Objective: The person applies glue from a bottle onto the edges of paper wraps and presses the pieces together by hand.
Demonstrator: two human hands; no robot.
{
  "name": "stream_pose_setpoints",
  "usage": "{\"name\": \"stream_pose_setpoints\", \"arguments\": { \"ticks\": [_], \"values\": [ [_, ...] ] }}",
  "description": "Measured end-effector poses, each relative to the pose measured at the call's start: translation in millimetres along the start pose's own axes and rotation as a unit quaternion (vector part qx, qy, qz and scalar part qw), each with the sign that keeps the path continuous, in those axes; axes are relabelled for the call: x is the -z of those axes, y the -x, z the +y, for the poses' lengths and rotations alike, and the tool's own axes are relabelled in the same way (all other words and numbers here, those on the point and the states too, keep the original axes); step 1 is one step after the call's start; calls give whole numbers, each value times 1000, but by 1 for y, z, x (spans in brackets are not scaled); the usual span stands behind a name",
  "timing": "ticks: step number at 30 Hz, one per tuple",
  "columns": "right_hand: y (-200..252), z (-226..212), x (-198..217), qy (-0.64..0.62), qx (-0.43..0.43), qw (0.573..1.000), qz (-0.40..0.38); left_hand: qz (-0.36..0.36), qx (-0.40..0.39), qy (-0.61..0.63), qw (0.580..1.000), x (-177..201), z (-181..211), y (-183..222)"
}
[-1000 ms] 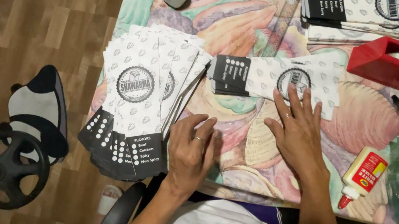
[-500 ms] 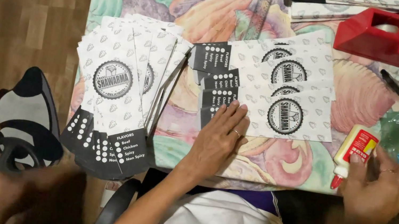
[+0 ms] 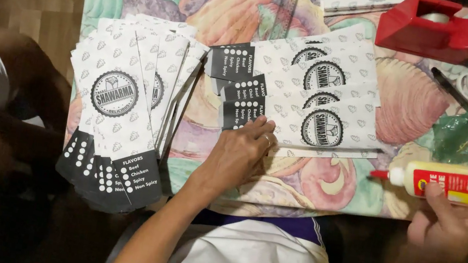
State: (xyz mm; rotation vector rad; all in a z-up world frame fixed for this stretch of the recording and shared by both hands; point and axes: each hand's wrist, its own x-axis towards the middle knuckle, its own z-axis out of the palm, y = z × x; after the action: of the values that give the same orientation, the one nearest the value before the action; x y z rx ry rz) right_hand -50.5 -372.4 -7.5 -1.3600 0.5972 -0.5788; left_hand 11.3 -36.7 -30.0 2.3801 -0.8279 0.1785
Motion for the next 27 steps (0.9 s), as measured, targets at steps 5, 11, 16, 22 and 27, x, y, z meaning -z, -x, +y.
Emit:
{"name": "stream_pose_setpoints", "arguments": {
  "ticks": [5, 11, 16, 22, 27],
  "values": [
    [-1, 40, 8, 79, 189, 979, -25, -18, 51, 39, 998, 7, -13, -10],
    [20, 48, -11, 170, 168, 967, -88, 8, 54, 33, 998, 5, -15, -11],
    [20, 45, -16, 157, 141, 972, -104, 9, 66, 30, 997, 7, -14, -11],
    [-13, 42, 13, 182, 229, 955, -45, 5, 74, 45, 996, 14, -11, -14],
    [-15, 14, 15, 116, 187, 975, 27, -16, 95, 69, 993, 26, -7, -19]
  ]
}}
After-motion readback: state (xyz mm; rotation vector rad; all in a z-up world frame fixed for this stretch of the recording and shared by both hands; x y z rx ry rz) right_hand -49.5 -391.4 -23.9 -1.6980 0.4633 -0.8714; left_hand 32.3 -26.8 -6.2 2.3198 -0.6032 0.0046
